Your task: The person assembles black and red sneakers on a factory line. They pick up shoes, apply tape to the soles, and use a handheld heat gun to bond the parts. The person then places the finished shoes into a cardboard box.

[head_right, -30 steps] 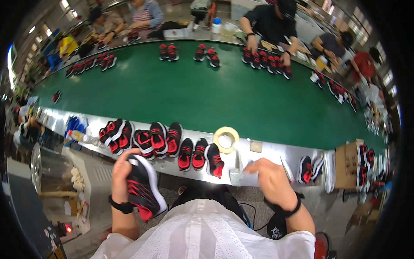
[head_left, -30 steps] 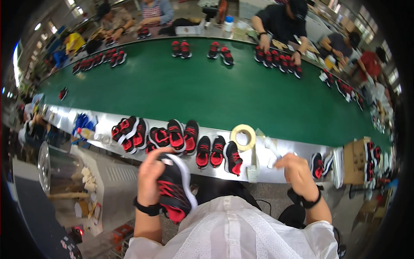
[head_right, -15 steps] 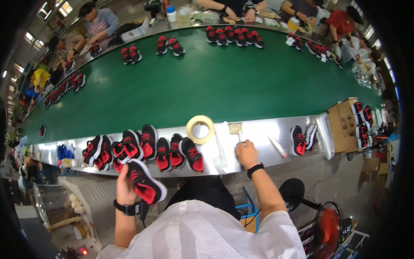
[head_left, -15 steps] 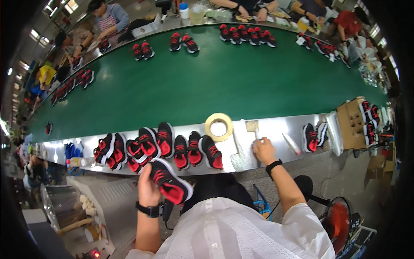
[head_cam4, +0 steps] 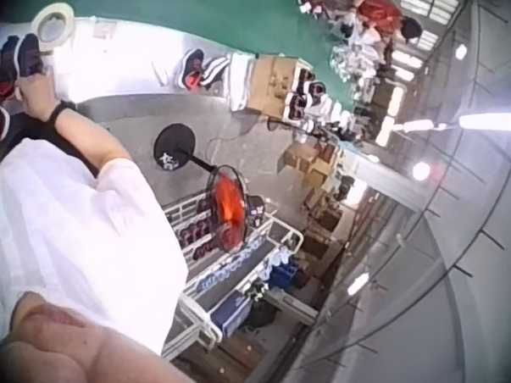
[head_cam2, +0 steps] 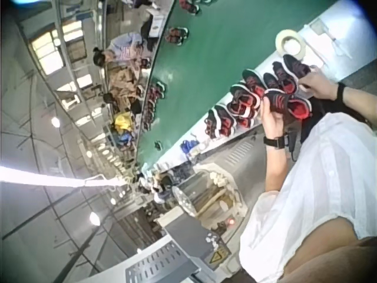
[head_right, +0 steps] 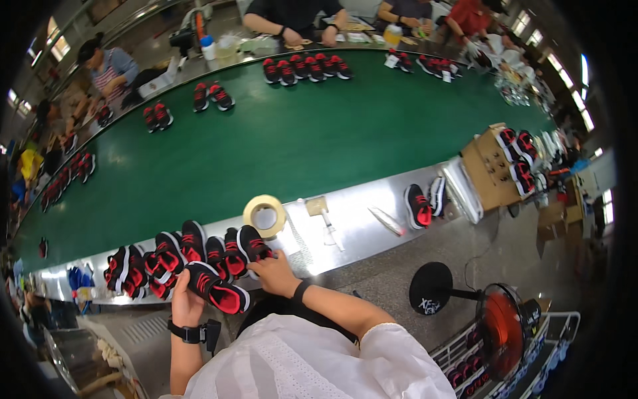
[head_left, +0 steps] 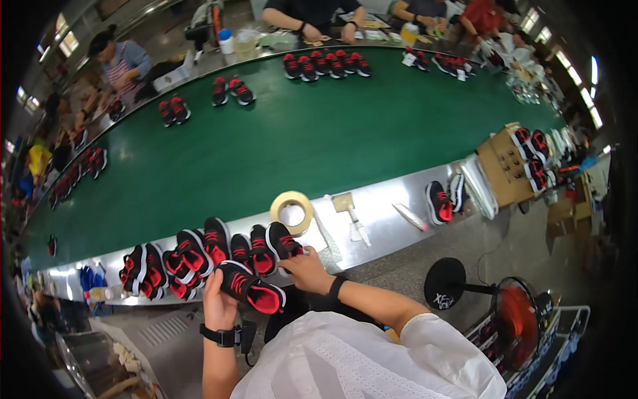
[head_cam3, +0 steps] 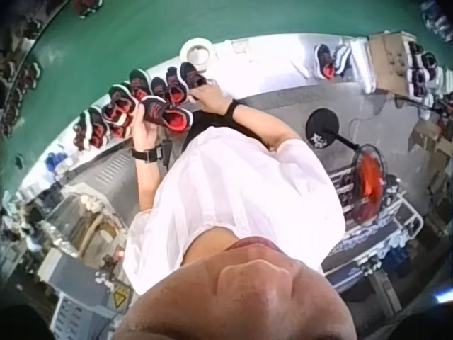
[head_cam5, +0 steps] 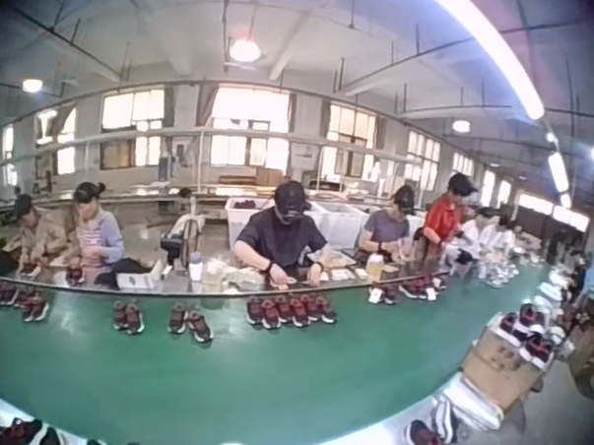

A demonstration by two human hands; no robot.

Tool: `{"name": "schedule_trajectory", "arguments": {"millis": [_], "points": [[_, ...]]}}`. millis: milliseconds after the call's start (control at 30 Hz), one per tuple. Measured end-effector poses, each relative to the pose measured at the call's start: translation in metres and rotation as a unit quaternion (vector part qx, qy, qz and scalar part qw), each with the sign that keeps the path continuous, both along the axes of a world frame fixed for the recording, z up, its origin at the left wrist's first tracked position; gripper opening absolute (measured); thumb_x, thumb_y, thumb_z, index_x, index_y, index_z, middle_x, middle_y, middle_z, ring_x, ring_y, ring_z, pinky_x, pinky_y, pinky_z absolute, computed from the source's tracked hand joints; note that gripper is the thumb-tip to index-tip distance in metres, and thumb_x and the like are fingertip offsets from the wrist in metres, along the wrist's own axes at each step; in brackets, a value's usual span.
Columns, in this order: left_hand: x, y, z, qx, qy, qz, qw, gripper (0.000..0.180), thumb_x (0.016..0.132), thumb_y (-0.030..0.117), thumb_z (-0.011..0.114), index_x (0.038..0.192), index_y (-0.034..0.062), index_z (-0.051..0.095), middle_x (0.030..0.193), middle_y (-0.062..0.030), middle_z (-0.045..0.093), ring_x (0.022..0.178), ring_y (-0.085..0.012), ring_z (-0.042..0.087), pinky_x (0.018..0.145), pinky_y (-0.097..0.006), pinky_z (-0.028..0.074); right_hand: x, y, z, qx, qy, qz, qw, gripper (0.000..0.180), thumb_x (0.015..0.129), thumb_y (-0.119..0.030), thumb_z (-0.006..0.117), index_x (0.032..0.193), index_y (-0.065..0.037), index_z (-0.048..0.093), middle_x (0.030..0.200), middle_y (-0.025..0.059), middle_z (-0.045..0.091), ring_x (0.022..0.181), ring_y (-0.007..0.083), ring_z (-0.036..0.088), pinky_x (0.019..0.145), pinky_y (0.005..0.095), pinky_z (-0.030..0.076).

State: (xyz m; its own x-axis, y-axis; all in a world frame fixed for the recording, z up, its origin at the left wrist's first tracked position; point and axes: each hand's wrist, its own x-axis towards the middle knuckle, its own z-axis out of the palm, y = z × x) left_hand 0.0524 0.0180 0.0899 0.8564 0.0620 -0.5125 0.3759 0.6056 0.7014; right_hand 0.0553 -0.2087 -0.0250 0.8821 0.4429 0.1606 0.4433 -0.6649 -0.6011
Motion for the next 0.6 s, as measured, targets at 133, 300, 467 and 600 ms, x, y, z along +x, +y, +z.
{"name": "schedule_trajectory", "arguments": {"millis": [133,300,467,600], "points": [[0.006,-0.02,-0.011,-0.013,0.03,-0.075,0.997,0.021,0.093,0.02,0.052,0.105,0.0039,0.057,0.097,-0.0076,0.064,0.088,-0.0201,0.064,0.078,-0.036,0.053,-0.011,-0.035,0.114,0.028,0.026,-0.009,0.999,0.043,0.075,-0.01,0.062,0.115,-0.021,0.057,0.079,0.0017,0.058,0.079,0.0215,0.059,0.09,0.0477,0.031],[0.02,-0.075,-0.038,-0.063,0.047,-0.173,0.982,0.019,0.091,0.013,0.055,0.105,0.0009,0.056,0.097,-0.0076,0.064,0.082,-0.0182,0.065,0.068,-0.032,0.055,-0.036,-0.081,0.141,-0.139,0.003,0.082,0.987,0.037,0.075,-0.013,0.061,0.108,-0.028,0.061,0.079,0.0033,0.049,0.084,0.0223,0.055,0.093,0.0628,0.028],[0.041,-0.14,-0.029,-0.083,0.053,-0.224,0.97,0.025,0.09,0.01,0.056,0.112,-0.0005,0.052,0.099,-0.0078,0.062,0.087,-0.0194,0.066,0.077,-0.034,0.056,-0.045,-0.123,0.132,-0.142,-0.015,-0.01,0.99,0.034,0.06,-0.021,0.078,0.092,-0.023,0.065,0.083,0.0015,0.049,0.085,0.0213,0.053,0.09,0.0562,0.032],[0.04,-0.151,-0.027,-0.06,0.103,-0.307,0.944,0.038,0.088,0.032,0.06,0.117,0.0103,0.049,0.11,0.0012,0.055,0.105,-0.015,0.053,0.078,-0.037,0.049,-0.045,-0.168,0.094,-0.13,-0.082,-0.121,0.981,0.034,0.055,-0.017,0.08,0.084,-0.018,0.062,0.081,0.0016,0.051,0.083,0.0222,0.052,0.082,0.0453,0.035]]}}
